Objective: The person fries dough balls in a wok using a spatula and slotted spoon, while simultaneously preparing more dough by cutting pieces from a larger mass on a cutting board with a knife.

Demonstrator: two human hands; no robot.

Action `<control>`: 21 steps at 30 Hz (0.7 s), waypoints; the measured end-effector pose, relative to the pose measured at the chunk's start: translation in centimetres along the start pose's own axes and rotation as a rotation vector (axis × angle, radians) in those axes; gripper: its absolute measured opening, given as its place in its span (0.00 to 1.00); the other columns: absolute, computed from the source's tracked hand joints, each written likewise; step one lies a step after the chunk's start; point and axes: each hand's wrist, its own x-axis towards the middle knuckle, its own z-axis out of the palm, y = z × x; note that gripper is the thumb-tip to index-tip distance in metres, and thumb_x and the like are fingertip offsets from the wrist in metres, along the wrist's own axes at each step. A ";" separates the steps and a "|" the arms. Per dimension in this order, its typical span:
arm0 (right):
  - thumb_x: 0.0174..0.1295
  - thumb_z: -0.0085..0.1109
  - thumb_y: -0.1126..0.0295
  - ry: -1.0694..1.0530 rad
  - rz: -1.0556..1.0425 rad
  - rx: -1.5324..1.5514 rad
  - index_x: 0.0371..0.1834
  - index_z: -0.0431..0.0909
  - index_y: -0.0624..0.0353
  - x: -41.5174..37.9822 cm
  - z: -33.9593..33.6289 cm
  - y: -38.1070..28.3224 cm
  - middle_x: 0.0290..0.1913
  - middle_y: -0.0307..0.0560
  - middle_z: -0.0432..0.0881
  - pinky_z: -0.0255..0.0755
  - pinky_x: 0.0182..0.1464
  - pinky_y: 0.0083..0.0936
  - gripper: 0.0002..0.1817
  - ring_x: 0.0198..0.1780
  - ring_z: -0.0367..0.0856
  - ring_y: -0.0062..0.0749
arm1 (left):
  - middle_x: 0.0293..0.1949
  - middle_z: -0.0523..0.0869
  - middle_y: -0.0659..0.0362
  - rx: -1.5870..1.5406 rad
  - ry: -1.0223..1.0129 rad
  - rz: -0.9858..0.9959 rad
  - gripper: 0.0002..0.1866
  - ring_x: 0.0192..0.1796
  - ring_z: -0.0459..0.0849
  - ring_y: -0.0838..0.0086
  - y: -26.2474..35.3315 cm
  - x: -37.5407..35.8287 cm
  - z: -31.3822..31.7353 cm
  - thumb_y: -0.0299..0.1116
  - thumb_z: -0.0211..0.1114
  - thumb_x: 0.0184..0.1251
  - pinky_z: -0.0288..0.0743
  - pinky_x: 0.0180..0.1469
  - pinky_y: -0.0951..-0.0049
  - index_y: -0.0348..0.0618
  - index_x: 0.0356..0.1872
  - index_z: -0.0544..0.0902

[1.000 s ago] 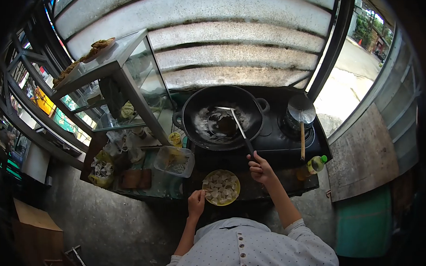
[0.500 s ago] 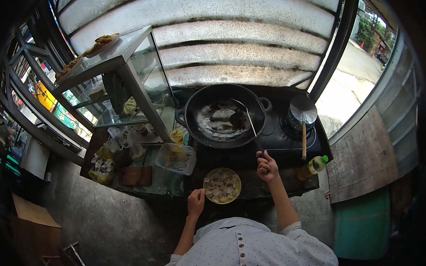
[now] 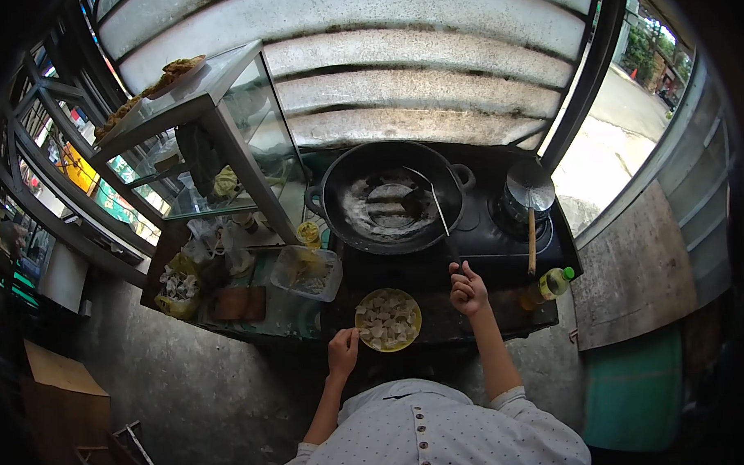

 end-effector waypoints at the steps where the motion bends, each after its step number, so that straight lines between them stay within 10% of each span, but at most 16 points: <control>1: 0.70 0.34 0.51 -0.001 0.000 0.001 0.43 0.68 0.60 0.0 0.0 0.0 0.14 0.31 0.55 0.41 0.13 0.15 0.22 0.09 0.50 0.14 | 0.29 0.81 0.50 0.006 -0.006 -0.006 0.14 0.31 0.81 0.62 0.1 0.0 0.0 0.35 0.53 0.66 0.72 0.33 0.69 0.33 0.35 0.81; 21: 0.69 0.36 0.52 0.066 -0.049 -0.039 0.41 0.69 0.60 0.1 -0.6 0.3 0.13 0.31 0.55 0.40 0.13 0.15 0.21 0.09 0.49 0.14 | 0.28 0.81 0.51 0.033 0.002 0.001 0.13 0.29 0.81 0.66 -0.3 -0.1 0.1 0.34 0.54 0.65 0.73 0.32 0.71 0.34 0.35 0.82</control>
